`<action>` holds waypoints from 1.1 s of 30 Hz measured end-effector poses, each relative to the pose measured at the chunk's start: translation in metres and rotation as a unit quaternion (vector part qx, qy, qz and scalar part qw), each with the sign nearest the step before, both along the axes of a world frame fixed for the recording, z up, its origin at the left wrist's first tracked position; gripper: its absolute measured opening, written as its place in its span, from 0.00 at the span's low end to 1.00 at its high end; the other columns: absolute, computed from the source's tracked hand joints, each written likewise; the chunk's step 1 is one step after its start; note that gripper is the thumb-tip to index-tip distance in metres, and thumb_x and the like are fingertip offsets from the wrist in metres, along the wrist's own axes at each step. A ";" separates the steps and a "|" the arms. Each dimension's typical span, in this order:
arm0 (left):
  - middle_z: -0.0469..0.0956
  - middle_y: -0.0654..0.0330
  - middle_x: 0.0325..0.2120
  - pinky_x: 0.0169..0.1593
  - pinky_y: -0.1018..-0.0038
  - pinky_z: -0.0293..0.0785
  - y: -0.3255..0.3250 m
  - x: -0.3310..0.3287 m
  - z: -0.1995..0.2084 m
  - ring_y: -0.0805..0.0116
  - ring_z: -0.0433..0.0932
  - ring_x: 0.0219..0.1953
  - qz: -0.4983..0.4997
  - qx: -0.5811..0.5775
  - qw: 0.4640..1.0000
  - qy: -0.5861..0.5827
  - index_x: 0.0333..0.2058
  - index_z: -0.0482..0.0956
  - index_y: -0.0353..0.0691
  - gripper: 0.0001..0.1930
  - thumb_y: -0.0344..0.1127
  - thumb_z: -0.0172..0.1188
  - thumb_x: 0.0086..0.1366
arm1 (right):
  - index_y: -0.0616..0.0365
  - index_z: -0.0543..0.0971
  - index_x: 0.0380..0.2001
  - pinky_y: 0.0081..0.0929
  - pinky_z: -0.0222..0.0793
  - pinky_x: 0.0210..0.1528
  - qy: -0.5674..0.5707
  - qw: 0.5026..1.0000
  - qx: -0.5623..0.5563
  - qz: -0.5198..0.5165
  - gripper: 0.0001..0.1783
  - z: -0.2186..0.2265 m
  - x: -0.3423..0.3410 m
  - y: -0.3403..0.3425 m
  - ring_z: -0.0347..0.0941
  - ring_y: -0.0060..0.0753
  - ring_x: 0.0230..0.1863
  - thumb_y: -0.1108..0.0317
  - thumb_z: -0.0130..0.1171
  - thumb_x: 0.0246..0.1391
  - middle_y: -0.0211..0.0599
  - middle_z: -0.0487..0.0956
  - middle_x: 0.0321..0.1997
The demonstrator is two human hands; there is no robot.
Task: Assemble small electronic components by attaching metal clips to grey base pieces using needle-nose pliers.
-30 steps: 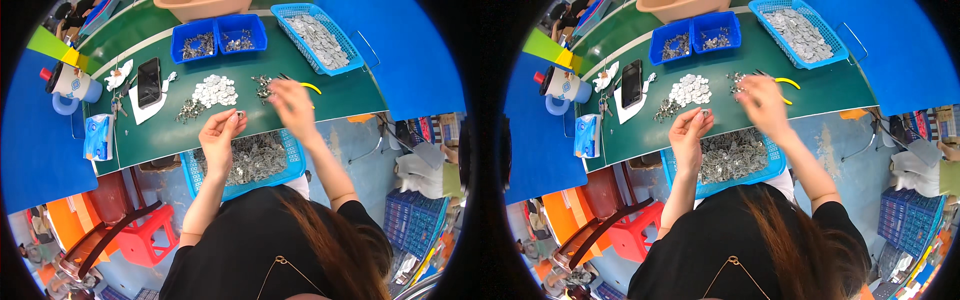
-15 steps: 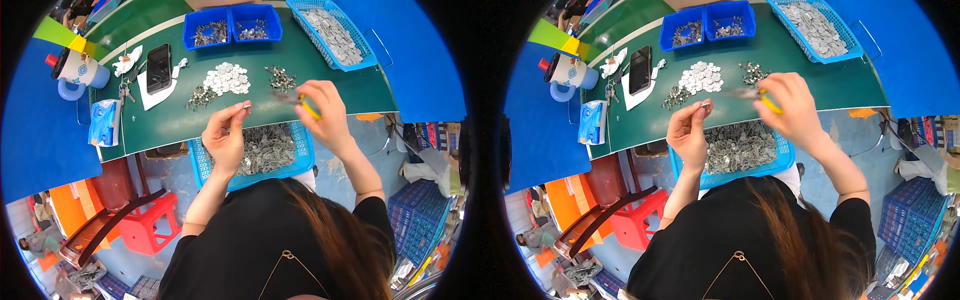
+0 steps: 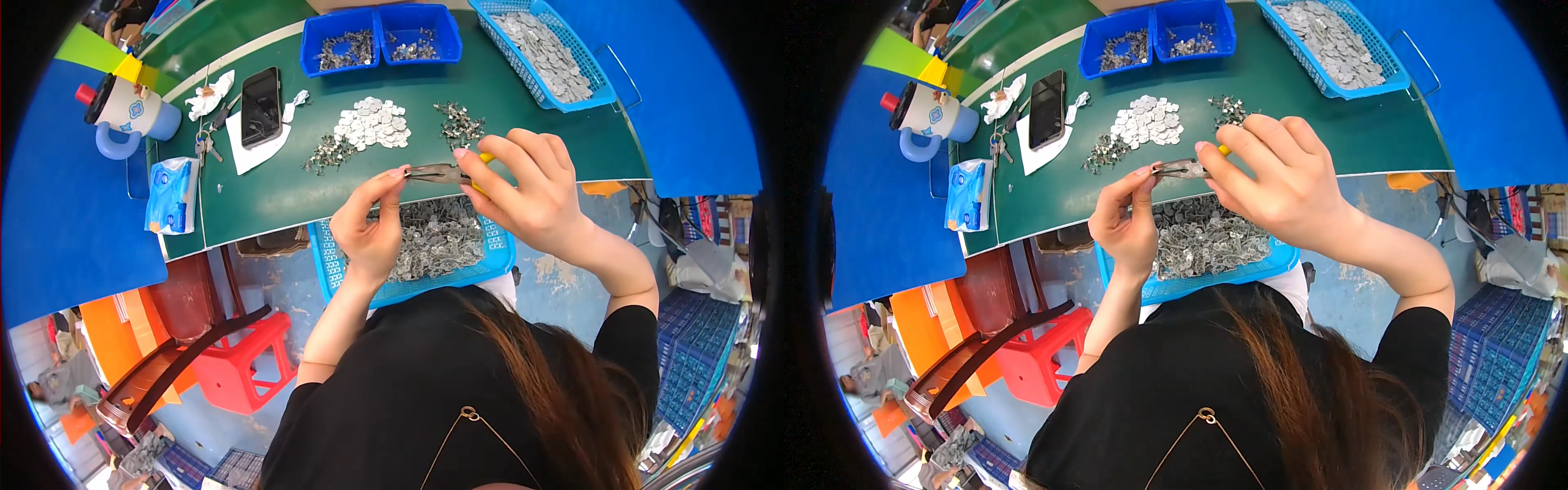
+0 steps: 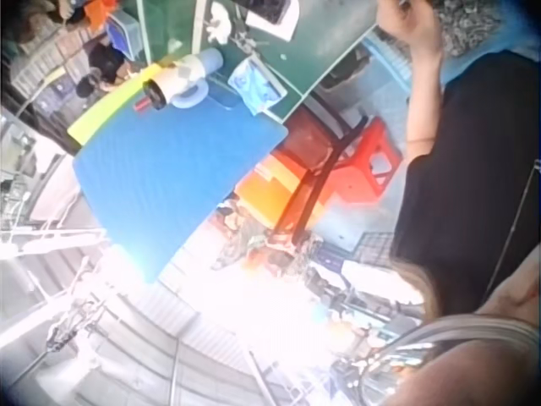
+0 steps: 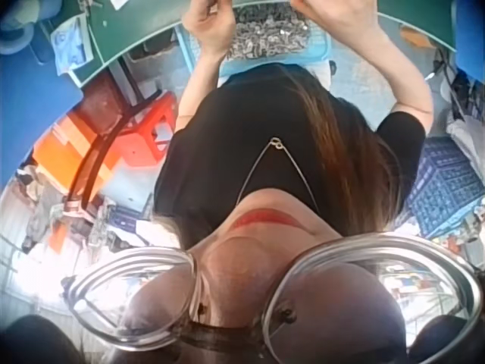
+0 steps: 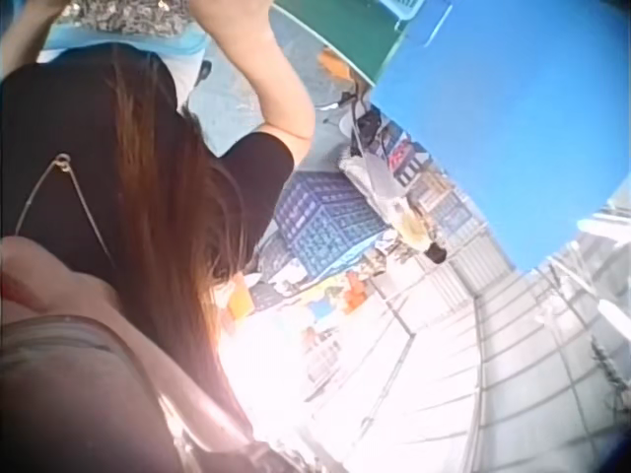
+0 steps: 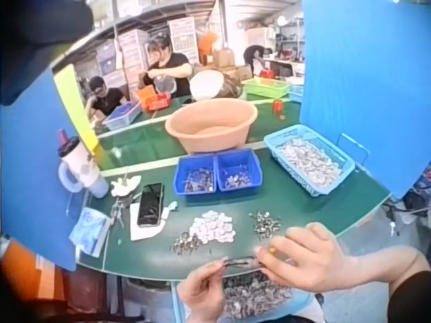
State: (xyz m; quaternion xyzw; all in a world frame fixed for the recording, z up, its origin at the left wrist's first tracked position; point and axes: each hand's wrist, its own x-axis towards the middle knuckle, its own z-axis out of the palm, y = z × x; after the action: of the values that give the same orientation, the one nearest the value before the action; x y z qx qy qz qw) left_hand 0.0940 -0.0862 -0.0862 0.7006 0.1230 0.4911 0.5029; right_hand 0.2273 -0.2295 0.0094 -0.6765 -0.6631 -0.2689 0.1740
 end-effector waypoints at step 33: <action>0.82 0.51 0.33 0.38 0.76 0.77 0.003 -0.007 0.007 0.62 0.83 0.35 -0.032 0.085 0.996 0.018 0.35 0.78 0.33 0.08 0.17 0.59 0.56 | 0.58 0.77 0.32 0.31 0.63 0.31 -0.032 0.997 -0.056 0.047 0.21 0.026 0.003 0.005 0.69 0.37 0.35 0.67 0.67 0.27 0.35 0.73 0.36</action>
State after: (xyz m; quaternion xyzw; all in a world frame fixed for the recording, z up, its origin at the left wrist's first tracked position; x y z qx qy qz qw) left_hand 0.0870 -0.0831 -0.0793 0.7528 0.0676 0.4712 0.4546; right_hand 0.2300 -0.2249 0.0355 -0.6443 -0.7134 -0.2445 0.1272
